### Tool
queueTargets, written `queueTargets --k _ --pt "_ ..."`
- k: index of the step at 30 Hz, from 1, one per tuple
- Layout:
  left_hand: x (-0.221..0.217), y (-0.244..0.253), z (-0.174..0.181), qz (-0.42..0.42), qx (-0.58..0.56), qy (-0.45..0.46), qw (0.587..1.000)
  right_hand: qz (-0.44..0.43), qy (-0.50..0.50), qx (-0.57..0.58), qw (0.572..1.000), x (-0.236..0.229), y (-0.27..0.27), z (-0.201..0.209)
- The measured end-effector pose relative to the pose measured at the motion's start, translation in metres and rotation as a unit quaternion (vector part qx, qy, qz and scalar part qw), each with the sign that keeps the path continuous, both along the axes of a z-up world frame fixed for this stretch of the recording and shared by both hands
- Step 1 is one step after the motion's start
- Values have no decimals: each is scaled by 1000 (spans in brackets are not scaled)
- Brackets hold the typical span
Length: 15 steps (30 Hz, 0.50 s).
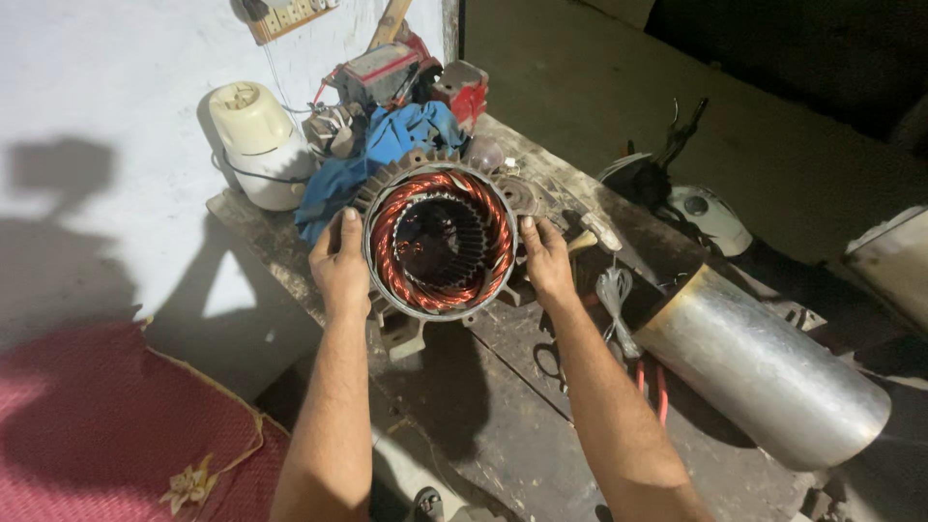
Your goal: The person handles a motor stator and a cylindrical metal core, then pulls and twists white insulated wire from a spool. They repeatedly pick up and set down the stator and core, and manipulate the wire ends with both hands.
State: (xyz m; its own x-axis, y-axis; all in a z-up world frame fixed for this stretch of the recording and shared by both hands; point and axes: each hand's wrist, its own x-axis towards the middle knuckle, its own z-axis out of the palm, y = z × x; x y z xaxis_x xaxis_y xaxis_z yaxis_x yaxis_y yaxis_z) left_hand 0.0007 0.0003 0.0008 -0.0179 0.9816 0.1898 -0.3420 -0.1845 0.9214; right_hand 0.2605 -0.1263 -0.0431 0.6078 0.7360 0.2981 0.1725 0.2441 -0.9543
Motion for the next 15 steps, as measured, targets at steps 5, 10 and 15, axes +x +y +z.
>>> queueTargets --k 5,10,15 --pt "-1 1 -4 -7 6 -17 1000 13 9 0 1000 -2 -2 2" --pt "0 0 -6 3 9 -17 1000 26 -12 31 999 -7 -8 4" --pt "-2 -8 -4 19 24 27 999 34 25 17 999 -7 -9 4"
